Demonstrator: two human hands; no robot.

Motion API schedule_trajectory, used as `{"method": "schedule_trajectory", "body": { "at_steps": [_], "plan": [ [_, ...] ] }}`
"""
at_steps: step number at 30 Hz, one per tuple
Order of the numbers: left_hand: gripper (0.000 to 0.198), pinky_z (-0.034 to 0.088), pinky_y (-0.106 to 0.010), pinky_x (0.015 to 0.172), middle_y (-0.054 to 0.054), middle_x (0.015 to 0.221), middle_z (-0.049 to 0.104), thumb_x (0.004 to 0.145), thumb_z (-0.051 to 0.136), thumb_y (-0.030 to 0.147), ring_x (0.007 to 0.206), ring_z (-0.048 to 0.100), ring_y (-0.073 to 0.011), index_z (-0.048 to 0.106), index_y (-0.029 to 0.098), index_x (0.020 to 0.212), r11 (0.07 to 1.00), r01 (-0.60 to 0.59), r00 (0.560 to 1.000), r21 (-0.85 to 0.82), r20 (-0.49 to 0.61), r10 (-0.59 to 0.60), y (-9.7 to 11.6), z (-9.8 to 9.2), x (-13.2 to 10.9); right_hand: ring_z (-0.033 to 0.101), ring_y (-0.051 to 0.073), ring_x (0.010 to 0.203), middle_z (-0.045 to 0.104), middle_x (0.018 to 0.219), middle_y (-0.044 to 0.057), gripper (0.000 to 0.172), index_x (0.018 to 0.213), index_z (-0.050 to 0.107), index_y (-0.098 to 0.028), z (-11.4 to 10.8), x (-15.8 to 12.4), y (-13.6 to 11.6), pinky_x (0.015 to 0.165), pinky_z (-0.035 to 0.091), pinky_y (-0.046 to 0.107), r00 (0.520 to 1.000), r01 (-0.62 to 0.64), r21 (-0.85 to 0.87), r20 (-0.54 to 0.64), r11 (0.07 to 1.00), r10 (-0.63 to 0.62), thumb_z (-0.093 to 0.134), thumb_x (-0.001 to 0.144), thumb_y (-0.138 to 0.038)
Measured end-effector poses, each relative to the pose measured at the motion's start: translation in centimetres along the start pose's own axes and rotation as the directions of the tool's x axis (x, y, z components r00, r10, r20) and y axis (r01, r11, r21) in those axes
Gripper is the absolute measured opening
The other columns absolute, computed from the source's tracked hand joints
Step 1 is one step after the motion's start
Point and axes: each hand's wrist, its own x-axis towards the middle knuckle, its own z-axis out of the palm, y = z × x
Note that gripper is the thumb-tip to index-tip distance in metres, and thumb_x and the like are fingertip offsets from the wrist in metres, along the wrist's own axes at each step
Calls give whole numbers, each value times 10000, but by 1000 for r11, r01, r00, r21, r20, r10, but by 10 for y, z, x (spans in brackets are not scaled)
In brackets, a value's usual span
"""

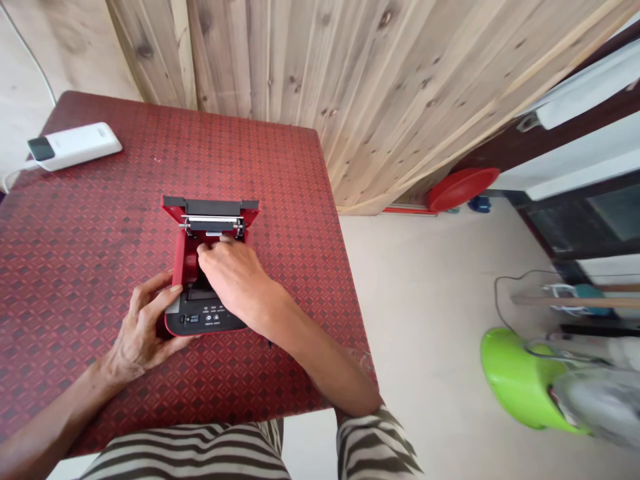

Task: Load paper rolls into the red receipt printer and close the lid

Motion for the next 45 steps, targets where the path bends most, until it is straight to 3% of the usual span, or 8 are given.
{"method": "schedule_trajectory", "body": {
  "at_steps": [8, 17, 25, 28, 33, 38, 41, 45],
  "plan": [
    [832, 656, -484, 920, -211, 1426, 517, 904, 754, 382, 1272, 621, -329, 317, 259, 1601, 1000, -1, 1000, 31, -9, 1, 0, -1, 1, 717, 216, 1059, 801, 1110, 96, 182, 1038, 764, -160, -3, -32, 21, 1036, 527, 413, 956, 289, 296, -137, 910, -259, 582, 1043, -166],
    [923, 608, -558, 1024, -231, 1492, 478, 900, 726, 542, 1364, 552, -356, 264, 227, 1633, 999, 26, 1000, -21, 9, -26, 8, -18, 4, 724, 169, 949, 804, 1008, 49, 166, 1028, 774, -168, 25, -39, 27, 943, 563, 346, 898, 355, 414, -399, 838, -183, 608, 1033, -157],
    [1047, 399, -609, 1240, -189, 1680, 307, 921, 511, 793, 1560, 307, -396, 148, 145, 1659, 995, -41, 999, 92, 5, 41, -2, -54, 109, 596, 194, 890, 731, 993, 82, 246, 1081, 777, -163, 42, -64, 2, 807, 556, 322, 758, 217, 136, -647, 967, -79, 539, 1042, -113],
    [999, 388, -621, 1234, -193, 1636, 391, 963, 461, 763, 1501, 427, -371, 82, 160, 1664, 997, -66, 995, 34, 78, 63, -8, -48, 128, 574, 194, 835, 754, 998, 82, 243, 1105, 763, -133, 48, -72, -5, 781, 543, 331, 717, 182, 29, -688, 983, -113, 532, 1041, -96],
    [1248, 519, -554, 1121, -215, 1446, 567, 767, 678, 837, 1322, 585, -351, 159, 130, 1655, 992, -129, 984, 9, 121, 127, 4, -43, 89, 625, 213, 900, 777, 1072, 109, 229, 1147, 734, -87, 60, -81, -11, 812, 557, 357, 672, 129, -76, -727, 989, -144, 549, 1016, -51],
    [1003, 491, -564, 1171, -235, 1434, 531, 819, 760, 666, 1410, 516, -395, 400, 103, 1567, 983, -172, 969, 59, 190, 159, 17, -34, 50, 678, 217, 932, 788, 1085, 108, 226, 1171, 712, -91, 69, -82, -14, 858, 583, 381, 653, 102, -87, -746, 991, -132, 569, 1004, -41],
    [813, 487, -533, 1186, -210, 1407, 550, 865, 800, 447, 1414, 519, -367, 463, 119, 1528, 978, -189, 973, 90, 153, 174, 16, -27, 46, 693, 221, 957, 779, 1125, 125, 262, 1234, 681, -86, 68, -83, -11, 899, 597, 392, 638, 144, -22, -762, 989, -110, 629, 980, -53],
    [775, 526, -526, 1134, -191, 1380, 573, 861, 810, 410, 1368, 557, -357, 488, 148, 1516, 975, -199, 973, 98, 138, 184, 13, -26, 50, 695, 212, 1026, 768, 1153, 116, 355, 1310, 651, -144, 60, -90, 8, 914, 597, 377, 576, 170, 130, -818, 977, 9, 685, 963, -78]
  ]
}}
